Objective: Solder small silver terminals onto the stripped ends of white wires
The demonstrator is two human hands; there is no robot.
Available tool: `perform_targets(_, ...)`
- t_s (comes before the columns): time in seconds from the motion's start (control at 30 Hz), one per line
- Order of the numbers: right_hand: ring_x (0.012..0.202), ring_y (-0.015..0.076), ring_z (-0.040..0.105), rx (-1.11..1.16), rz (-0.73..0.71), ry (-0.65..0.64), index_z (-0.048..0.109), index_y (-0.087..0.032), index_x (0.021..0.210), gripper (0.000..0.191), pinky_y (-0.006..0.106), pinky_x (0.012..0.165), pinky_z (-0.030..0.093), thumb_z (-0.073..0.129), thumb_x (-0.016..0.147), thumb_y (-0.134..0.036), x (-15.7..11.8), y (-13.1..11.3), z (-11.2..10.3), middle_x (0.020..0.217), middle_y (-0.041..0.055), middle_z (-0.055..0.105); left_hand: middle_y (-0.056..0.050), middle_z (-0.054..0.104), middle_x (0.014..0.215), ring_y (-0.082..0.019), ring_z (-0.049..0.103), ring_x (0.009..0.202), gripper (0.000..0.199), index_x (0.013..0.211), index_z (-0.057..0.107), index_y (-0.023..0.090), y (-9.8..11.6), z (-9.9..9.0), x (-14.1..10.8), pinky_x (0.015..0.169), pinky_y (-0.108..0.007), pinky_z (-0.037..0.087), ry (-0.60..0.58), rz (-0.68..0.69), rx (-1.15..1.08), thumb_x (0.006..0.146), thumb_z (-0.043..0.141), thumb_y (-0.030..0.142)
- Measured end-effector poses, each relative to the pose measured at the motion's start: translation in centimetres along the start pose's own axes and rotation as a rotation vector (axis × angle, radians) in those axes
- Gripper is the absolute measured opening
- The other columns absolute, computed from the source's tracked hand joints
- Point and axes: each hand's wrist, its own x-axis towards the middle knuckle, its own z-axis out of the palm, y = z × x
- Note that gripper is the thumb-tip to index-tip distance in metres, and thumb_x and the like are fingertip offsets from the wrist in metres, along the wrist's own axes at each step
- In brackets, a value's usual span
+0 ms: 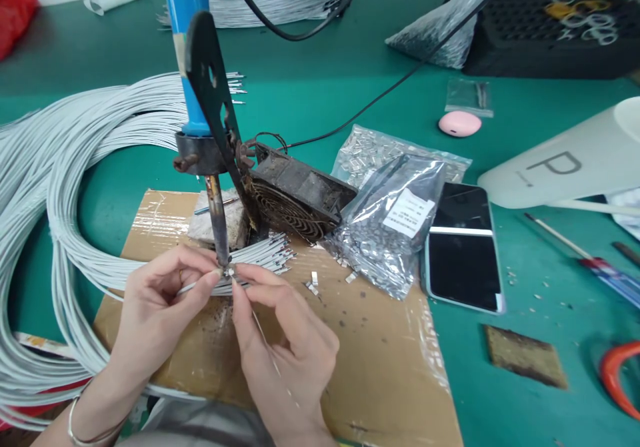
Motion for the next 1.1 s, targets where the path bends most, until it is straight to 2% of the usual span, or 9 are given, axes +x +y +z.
perform_targets(0.17, 0.094, 0.0163, 0.078, -0.010, -0.013, 0.011, 0.075, -0.024, 0.087, 0.017, 0.027, 0.088, 0.062, 0.077, 0.088, -0.007, -0.20, 0.26, -0.13, 0.101, 0.0001, 0.082, -0.002, 0.072, 0.078, -0.006, 0.049, 0.055, 0.011, 0.074, 0.070, 0.015, 0.03, -0.07, -0.09, 0.047, -0.014, 0.036, 0.002, 0.012, 0.005, 0.083, 0.072, 0.011)
perform_targets(0.37, 0.097, 0.0167, 0.078, -0.021, -0.036, -0.056, 0.074, -0.024, 0.090, 0.020, 0.027, 0.089, 0.063, 0.076, 0.087, -0.005, -0.21, 0.58, -0.53, 0.106, 0.0012, 0.081, -0.002, 0.071, 0.077, -0.005, 0.046, 0.052, 0.011, 0.074, 0.069, 0.015, -0.01, -0.04, -0.06, 0.046, -0.014, 0.034, -0.013, -0.021, -0.022, 0.083, 0.071, 0.009)
perform_targets(0.6, 0.097, 0.0178, 0.079, -0.021, -0.018, -0.058, 0.072, -0.023, 0.088, 0.018, 0.028, 0.087, 0.063, 0.075, 0.088, -0.005, -0.31, 0.68, -0.49, 0.105, 0.0020, 0.082, -0.001, 0.071, 0.077, -0.004, 0.044, 0.051, 0.011, 0.074, 0.069, 0.015, -0.07, 0.08, 0.10, 0.046, -0.013, 0.033, -0.018, -0.016, -0.052, 0.082, 0.071, 0.008)
perform_targets(0.77, 0.098, 0.0164, 0.078, -0.011, -0.012, -0.059, 0.071, -0.023, 0.089, 0.019, 0.026, 0.088, 0.062, 0.075, 0.088, -0.005, -0.29, 0.73, -0.48, 0.106, 0.0013, 0.081, 0.000, 0.068, 0.073, -0.003, 0.041, 0.048, 0.010, 0.072, 0.069, 0.014, -0.03, 0.13, 0.05, 0.044, -0.012, 0.031, -0.002, -0.062, -0.074, 0.079, 0.073, 0.009)
perform_targets(1.1, 0.102, 0.0140, 0.078, 0.002, -0.003, -0.073, 0.070, -0.023, 0.089, 0.021, 0.023, 0.093, 0.061, 0.075, 0.088, -0.003, -0.17, 0.80, -0.33, 0.110, -0.0003, 0.081, 0.000, 0.068, 0.067, -0.005, 0.047, 0.049, 0.010, 0.071, 0.067, 0.014, 0.09, 0.18, 0.28, 0.046, -0.012, 0.035, 0.012, -0.158, -0.138, 0.076, 0.075, 0.011)
